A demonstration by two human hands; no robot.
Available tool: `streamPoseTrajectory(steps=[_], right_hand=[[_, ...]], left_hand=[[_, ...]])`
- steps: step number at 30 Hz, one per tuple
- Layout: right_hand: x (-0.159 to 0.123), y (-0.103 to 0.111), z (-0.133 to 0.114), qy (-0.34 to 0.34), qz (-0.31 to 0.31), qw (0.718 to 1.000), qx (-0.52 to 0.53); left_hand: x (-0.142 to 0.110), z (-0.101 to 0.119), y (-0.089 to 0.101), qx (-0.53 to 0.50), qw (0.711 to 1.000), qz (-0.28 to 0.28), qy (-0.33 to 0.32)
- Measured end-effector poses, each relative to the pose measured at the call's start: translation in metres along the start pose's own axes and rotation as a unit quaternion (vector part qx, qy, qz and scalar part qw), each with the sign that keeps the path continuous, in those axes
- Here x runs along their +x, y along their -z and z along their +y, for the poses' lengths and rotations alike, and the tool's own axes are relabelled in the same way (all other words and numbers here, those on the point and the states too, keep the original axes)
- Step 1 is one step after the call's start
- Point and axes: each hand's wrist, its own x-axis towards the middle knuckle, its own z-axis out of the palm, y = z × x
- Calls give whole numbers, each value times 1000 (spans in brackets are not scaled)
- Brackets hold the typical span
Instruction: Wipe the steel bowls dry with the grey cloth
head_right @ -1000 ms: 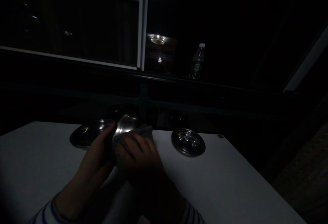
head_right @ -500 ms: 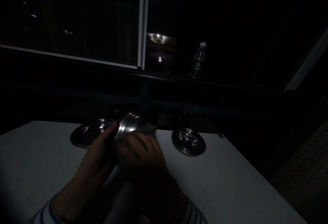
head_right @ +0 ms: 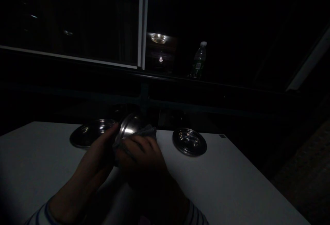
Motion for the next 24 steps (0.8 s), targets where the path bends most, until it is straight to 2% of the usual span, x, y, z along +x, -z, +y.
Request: streamPoseTrajectory(steps=[4,7,11,13,15,19,22,24], right_hand=[[1,5,10,-65,29,997,-25],[1,10,15,-96,9,995,-21],[1,6,7,-32,-15,999,-18],[0,1,3,0,-22,1000,-11],[0,-2,2,5,-17,1000,-10],[-2,2,15,-67,17,997,-16],[-2,10,27,-147,-2,989,2],[-3,15,31,-183,-18,983,9]], left_hand=[[2,-13,-1,-9,1000,-17,15],[2,-19,-2,-4,1000,-22,8],[0,-13,-3,-45,998,9,37],[1,-10,-2,-54,998,28,28],[3,-10,-1,-50,998,21,18],[3,-18,-1,-1,999,-38,-2],[0,-22,-3,41,996,-81,-3],[-1,-23,-3,47,995,-89,7]])
